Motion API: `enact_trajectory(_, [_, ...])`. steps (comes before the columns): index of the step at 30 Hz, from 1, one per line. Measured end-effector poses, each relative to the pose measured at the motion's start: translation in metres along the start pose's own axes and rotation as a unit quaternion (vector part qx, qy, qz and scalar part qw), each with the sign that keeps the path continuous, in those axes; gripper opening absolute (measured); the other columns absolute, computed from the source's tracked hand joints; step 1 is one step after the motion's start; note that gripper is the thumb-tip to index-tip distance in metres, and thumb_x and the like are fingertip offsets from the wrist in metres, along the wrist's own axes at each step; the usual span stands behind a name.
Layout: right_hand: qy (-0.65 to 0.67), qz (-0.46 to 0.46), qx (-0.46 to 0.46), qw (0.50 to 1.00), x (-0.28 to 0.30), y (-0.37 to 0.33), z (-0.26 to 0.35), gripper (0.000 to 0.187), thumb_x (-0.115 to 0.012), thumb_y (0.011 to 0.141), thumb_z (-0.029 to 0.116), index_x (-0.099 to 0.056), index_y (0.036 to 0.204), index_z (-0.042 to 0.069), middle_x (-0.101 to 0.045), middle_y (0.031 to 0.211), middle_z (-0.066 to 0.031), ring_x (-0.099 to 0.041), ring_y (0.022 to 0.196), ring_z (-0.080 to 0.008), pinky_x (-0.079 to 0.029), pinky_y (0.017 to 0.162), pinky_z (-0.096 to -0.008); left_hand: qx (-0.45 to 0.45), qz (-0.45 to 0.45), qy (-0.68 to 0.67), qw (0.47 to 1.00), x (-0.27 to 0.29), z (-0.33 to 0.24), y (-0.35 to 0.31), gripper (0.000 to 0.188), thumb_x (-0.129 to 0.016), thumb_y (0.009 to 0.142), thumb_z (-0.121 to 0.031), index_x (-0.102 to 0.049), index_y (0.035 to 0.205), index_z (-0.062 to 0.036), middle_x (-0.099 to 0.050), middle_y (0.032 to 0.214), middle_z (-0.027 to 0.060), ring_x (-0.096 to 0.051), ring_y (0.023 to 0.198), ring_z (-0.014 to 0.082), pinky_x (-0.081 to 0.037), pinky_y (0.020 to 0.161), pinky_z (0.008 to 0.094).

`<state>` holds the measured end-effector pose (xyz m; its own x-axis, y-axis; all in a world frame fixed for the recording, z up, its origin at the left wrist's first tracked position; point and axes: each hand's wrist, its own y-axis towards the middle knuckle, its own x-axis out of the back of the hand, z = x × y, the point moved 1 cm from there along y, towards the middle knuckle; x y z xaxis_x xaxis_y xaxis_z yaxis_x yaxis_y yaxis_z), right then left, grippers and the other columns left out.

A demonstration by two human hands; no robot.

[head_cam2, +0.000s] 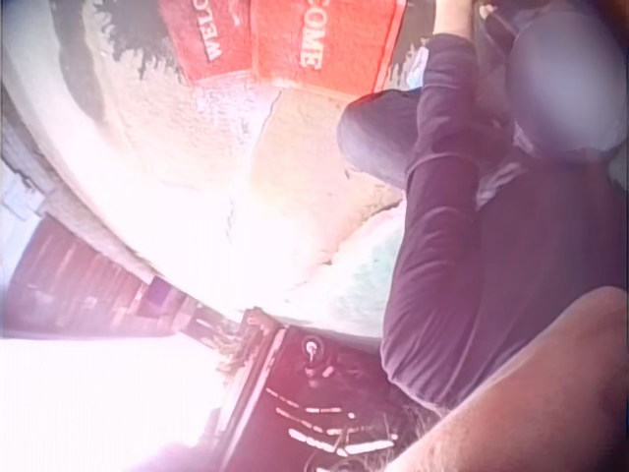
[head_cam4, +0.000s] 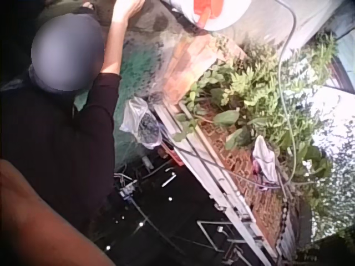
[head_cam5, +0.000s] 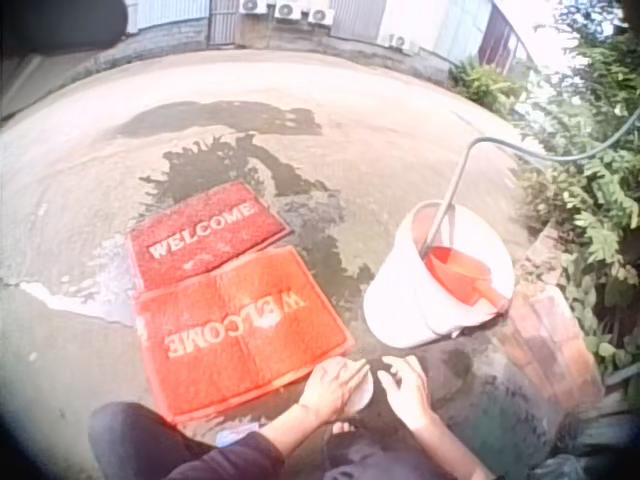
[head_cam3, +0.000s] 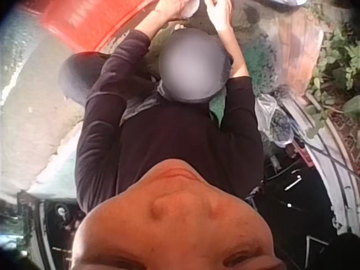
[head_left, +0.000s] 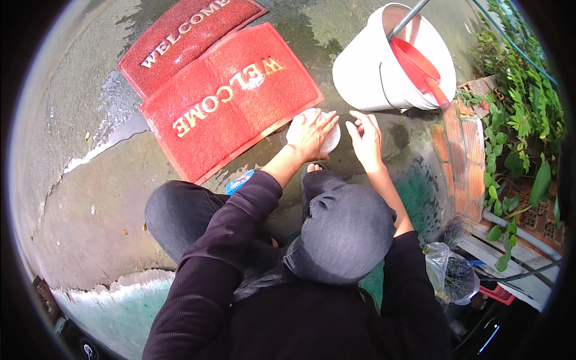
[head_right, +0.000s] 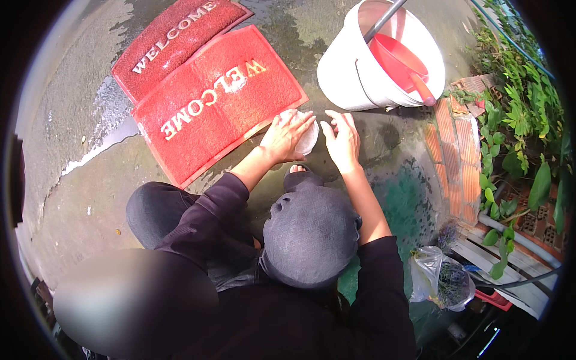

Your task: The person retrieves a brush and a container of cleaning powder, then sits on the ground to clean a red doormat. They pour water and powder onto the mat, scrub it with the brush, and rinse it with water.

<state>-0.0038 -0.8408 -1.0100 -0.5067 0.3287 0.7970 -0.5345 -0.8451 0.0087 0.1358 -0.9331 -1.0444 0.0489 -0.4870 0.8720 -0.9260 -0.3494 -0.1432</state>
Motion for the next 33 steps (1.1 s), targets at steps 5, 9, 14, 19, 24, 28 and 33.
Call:
enact_trajectory(5, [-0.047, 0.013, 0.183, 0.982, -0.025, -0.003, 0.002, 0.054, -0.067, 0.074, 0.026, -0.047, 0.122, 0.010, -0.044, 0.121, -0.0128, -0.044, 0.112, -0.0300, -0.037, 0.093, -0.0442, 0.069, -0.004, -0.043, 0.997, 0.002, 0.018, -0.003, 0.129, -0.079, 0.048, -0.051, 0.000, 0.141, -0.0085, -0.004, 0.148, 0.0117, -0.002, 0.137, 0.0297, -0.012, 0.106, 0.0568])
enact_trajectory(9, [-0.128, 0.141, 0.296, 0.936, -0.047, 0.002, 0.006, 0.080, -0.070, 0.064, 0.047, -0.039, 0.129, 0.011, -0.029, 0.136, -0.0135, -0.020, 0.131, -0.0289, -0.014, 0.106, -0.0549, 0.137, 0.100, -0.068, 0.983, -0.011, 0.049, -0.010, 0.131, -0.081, 0.046, -0.048, 0.001, 0.141, -0.0078, -0.004, 0.148, 0.0115, -0.002, 0.137, 0.0283, -0.013, 0.105, 0.0575])
enact_trajectory(14, [-0.159, 0.238, 0.388, 0.876, -0.055, 0.023, -0.007, 0.076, -0.067, 0.065, 0.049, -0.040, 0.129, 0.018, -0.030, 0.135, -0.0141, -0.022, 0.129, -0.0296, -0.015, 0.107, -0.0516, 0.097, 0.049, -0.160, 0.981, -0.039, 0.059, -0.008, 0.124, -0.079, 0.051, -0.046, -0.004, 0.141, -0.0072, -0.004, 0.148, 0.0054, -0.006, 0.137, 0.0250, -0.018, 0.104, 0.0582])
enact_trajectory(19, [-0.097, 0.106, 0.374, 0.916, -0.061, 0.013, -0.020, 0.076, -0.072, 0.058, 0.043, -0.045, 0.125, 0.019, -0.035, 0.129, -0.0145, -0.034, 0.122, -0.0333, -0.031, 0.097, -0.0489, 0.039, -0.040, -0.261, 0.964, -0.067, 0.062, 0.003, 0.116, -0.080, 0.052, -0.041, -0.012, 0.140, -0.0106, -0.010, 0.147, 0.0058, -0.017, 0.135, 0.0248, -0.023, 0.102, 0.0577])
enact_trajectory(24, [-0.136, -0.008, 0.095, 0.986, -0.081, -0.017, 0.009, 0.084, -0.063, 0.072, 0.048, -0.025, 0.135, 0.008, -0.035, 0.130, -0.0186, -0.032, 0.121, -0.0367, -0.032, 0.095, -0.0482, 0.059, -0.053, -0.272, 0.959, -0.074, 0.068, 0.001, 0.114, -0.081, 0.047, -0.042, -0.017, 0.139, -0.0174, -0.020, 0.144, 0.0072, -0.021, 0.133, 0.0233, -0.023, 0.101, 0.0582])
enact_trajectory(28, [-0.122, 0.282, -0.078, 0.948, -0.016, 0.006, 0.036, 0.086, -0.063, 0.071, 0.050, -0.026, 0.136, 0.009, -0.038, 0.130, -0.0184, -0.035, 0.121, -0.0353, -0.035, 0.094, -0.0466, 0.064, -0.008, -0.254, 0.965, -0.051, 0.067, -0.004, 0.113, -0.079, 0.049, -0.043, -0.017, 0.139, -0.0177, -0.021, 0.144, 0.0066, -0.020, 0.134, 0.0236, -0.022, 0.102, 0.0582])
enact_trajectory(33, [-0.169, 0.214, 0.367, 0.890, -0.030, 0.010, 0.003, 0.072, -0.063, 0.069, 0.049, -0.041, 0.130, 0.019, -0.031, 0.137, -0.0168, -0.022, 0.130, -0.0322, -0.014, 0.105, -0.0547, 0.059, 0.018, -0.240, 0.969, -0.054, 0.064, 0.003, 0.114, -0.079, 0.048, -0.046, -0.016, 0.140, -0.0187, -0.018, 0.146, 0.0057, -0.016, 0.135, 0.0241, -0.020, 0.103, 0.0582])
